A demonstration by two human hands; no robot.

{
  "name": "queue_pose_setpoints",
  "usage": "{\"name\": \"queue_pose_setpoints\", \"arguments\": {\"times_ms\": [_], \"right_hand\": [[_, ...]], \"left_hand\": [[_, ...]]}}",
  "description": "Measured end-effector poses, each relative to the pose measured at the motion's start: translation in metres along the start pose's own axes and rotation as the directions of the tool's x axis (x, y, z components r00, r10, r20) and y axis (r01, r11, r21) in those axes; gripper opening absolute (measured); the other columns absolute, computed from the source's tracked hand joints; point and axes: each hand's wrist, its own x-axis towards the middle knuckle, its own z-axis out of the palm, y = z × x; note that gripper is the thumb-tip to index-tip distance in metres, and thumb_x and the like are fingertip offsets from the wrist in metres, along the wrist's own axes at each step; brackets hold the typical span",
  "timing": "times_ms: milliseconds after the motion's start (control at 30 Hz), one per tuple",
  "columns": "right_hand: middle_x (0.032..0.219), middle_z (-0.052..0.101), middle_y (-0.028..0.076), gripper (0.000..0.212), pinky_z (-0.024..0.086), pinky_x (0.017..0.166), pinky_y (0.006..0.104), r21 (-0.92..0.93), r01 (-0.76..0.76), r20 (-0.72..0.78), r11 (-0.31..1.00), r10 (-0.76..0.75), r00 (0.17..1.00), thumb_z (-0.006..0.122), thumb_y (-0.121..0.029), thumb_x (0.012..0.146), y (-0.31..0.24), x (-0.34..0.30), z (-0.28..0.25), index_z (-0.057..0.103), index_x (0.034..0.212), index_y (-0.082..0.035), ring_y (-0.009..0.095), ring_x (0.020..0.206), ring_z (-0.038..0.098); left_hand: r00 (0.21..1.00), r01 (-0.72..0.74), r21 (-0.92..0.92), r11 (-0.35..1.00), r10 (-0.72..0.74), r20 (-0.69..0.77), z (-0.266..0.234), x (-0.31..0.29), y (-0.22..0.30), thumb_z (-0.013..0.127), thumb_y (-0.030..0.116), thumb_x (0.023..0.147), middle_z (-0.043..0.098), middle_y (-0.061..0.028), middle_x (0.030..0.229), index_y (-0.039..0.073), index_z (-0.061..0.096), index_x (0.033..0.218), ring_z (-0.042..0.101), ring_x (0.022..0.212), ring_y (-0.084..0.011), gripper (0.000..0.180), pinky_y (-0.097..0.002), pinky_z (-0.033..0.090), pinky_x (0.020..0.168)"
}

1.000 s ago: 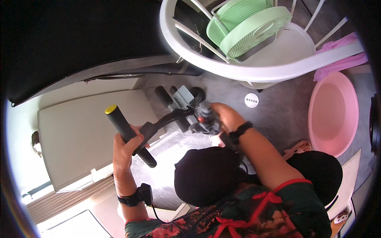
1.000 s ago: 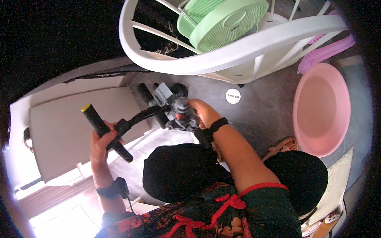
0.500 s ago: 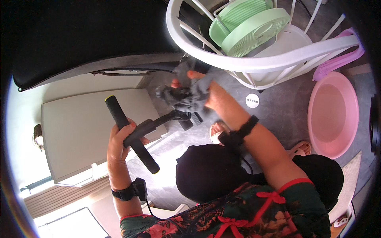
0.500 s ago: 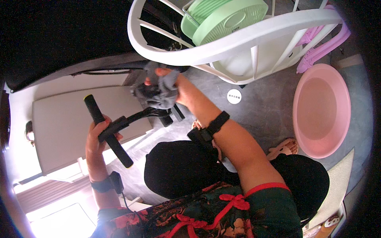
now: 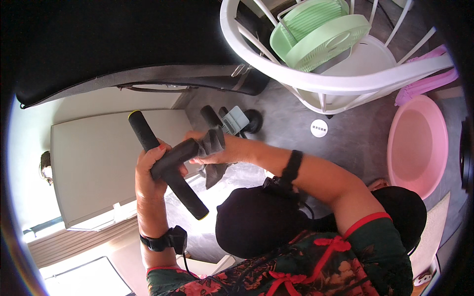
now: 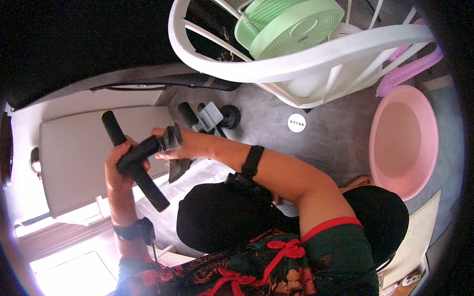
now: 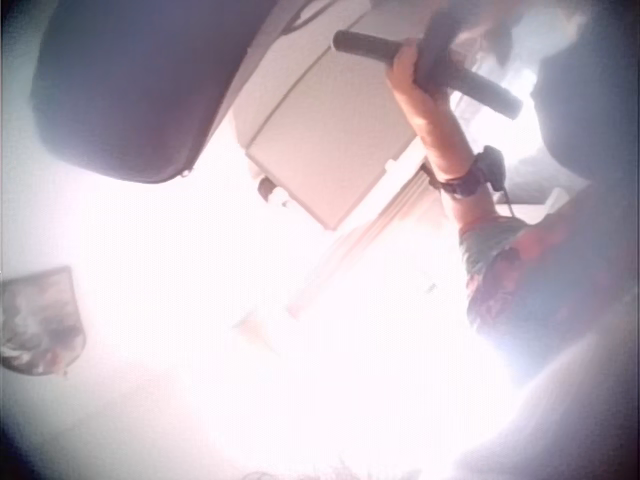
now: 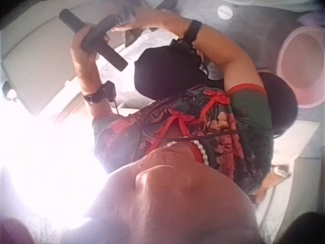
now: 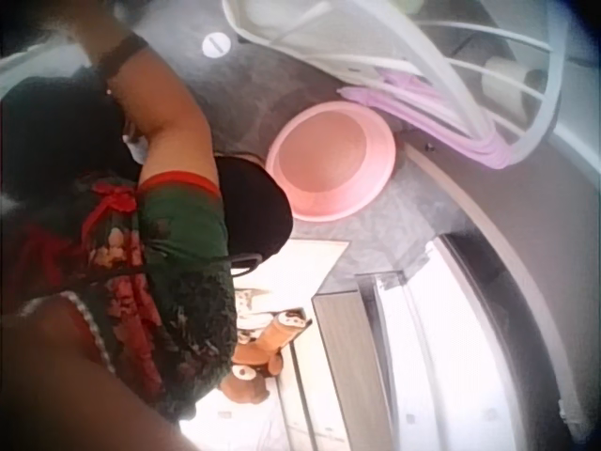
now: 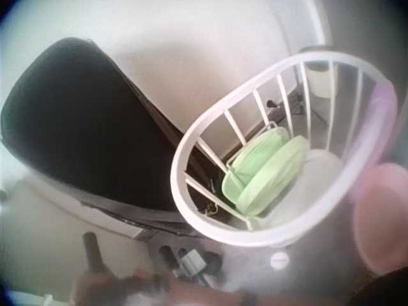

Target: The person wipes a plastic component with a cloth, places a green plastic lid into a laundry basket, and then cleans the frame of a fitness device with a cloth before placing the device into the laundry basket.

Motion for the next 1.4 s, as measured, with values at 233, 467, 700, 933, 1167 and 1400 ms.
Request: {"name": "queue_pose_setpoints", "arguments": {"times_ms": [233, 467, 700, 933, 1167, 1400], "right_hand": [[0.076, 0.062, 0.010, 0.029, 0.048, 0.059, 0.0379, -0.034, 0.007, -0.138, 0.999, -0.012, 0.990, 0.070, -0.012, 0.082, 0.030, 0.000, 0.011, 0.048, 0.099, -0.010, 0.028, 0.070, 0.065], [0.082, 0.061, 0.011, 0.028, 0.049, 0.064, 0.0403, -0.254, 0.054, -0.150, 0.966, -0.095, 0.984, 0.068, -0.011, 0.082, 0.066, -0.003, 0.006, 0.048, 0.101, -0.011, 0.028, 0.076, 0.065], [0.082, 0.061, 0.009, 0.023, 0.046, 0.066, 0.0383, -0.411, -0.082, -0.166, 0.908, 0.014, 0.986, 0.071, -0.012, 0.080, 0.122, -0.029, -0.014, 0.053, 0.094, -0.008, 0.029, 0.077, 0.061], [0.090, 0.061, 0.005, 0.016, 0.048, 0.075, 0.0326, -0.295, -0.149, -0.108, 0.944, 0.122, 0.987, 0.064, -0.009, 0.088, 0.137, -0.043, -0.032, 0.051, 0.097, -0.008, 0.019, 0.082, 0.063], [0.095, 0.066, 0.002, 0.024, 0.050, 0.078, 0.0315, 0.101, -0.260, -0.266, 0.960, 0.277, 0.923, 0.074, -0.015, 0.082, 0.152, -0.048, -0.044, 0.062, 0.102, -0.012, 0.016, 0.088, 0.063], [0.090, 0.067, 0.002, 0.018, 0.050, 0.074, 0.0278, 0.521, -0.073, -0.695, 0.850, 0.472, 0.542, 0.075, -0.018, 0.082, 0.150, -0.068, -0.076, 0.065, 0.093, -0.007, 0.013, 0.083, 0.062]], "left_hand": [[0.994, -0.073, 0.154, 0.985, 0.084, -0.067, 0.006, -0.010, 0.004, 0.054, 0.021, 0.083, 0.061, -0.0203, 0.070, -0.002, 0.050, 0.091, 0.062, 0.051, -0.0292, 0.025, -0.0363, 0.053, 0.047], [0.982, -0.091, 0.125, 0.988, 0.109, -0.153, 0.004, -0.019, 0.012, 0.055, 0.019, 0.078, 0.060, -0.0194, 0.070, -0.003, 0.051, 0.089, 0.062, 0.053, -0.0263, 0.025, -0.0333, 0.050, 0.052], [0.956, -0.187, -0.075, 0.979, 0.164, -0.242, -0.039, -0.030, 0.015, 0.056, 0.022, 0.087, 0.062, -0.0169, 0.081, 0.001, 0.052, 0.098, 0.060, 0.049, -0.0254, 0.025, -0.0331, 0.050, 0.042], [0.925, -0.173, -0.083, 0.981, 0.133, -0.355, -0.067, -0.015, 0.013, 0.058, 0.022, 0.086, 0.057, -0.0139, 0.075, 0.001, 0.052, 0.090, 0.060, 0.052, -0.0272, 0.023, -0.0325, 0.051, 0.048], [0.887, -0.128, -0.229, 0.965, 0.008, -0.461, -0.118, 0.008, -0.015, 0.061, 0.019, 0.086, 0.060, -0.0129, 0.075, 0.004, 0.055, 0.089, 0.060, 0.058, -0.0272, 0.017, -0.0347, 0.050, 0.054], [0.896, -0.108, -0.257, 0.960, -0.018, -0.444, -0.125, 0.010, -0.014, 0.061, 0.022, 0.087, 0.061, -0.0139, 0.077, 0.005, 0.055, 0.089, 0.060, 0.059, -0.0272, 0.018, -0.0336, 0.050, 0.055]]}}
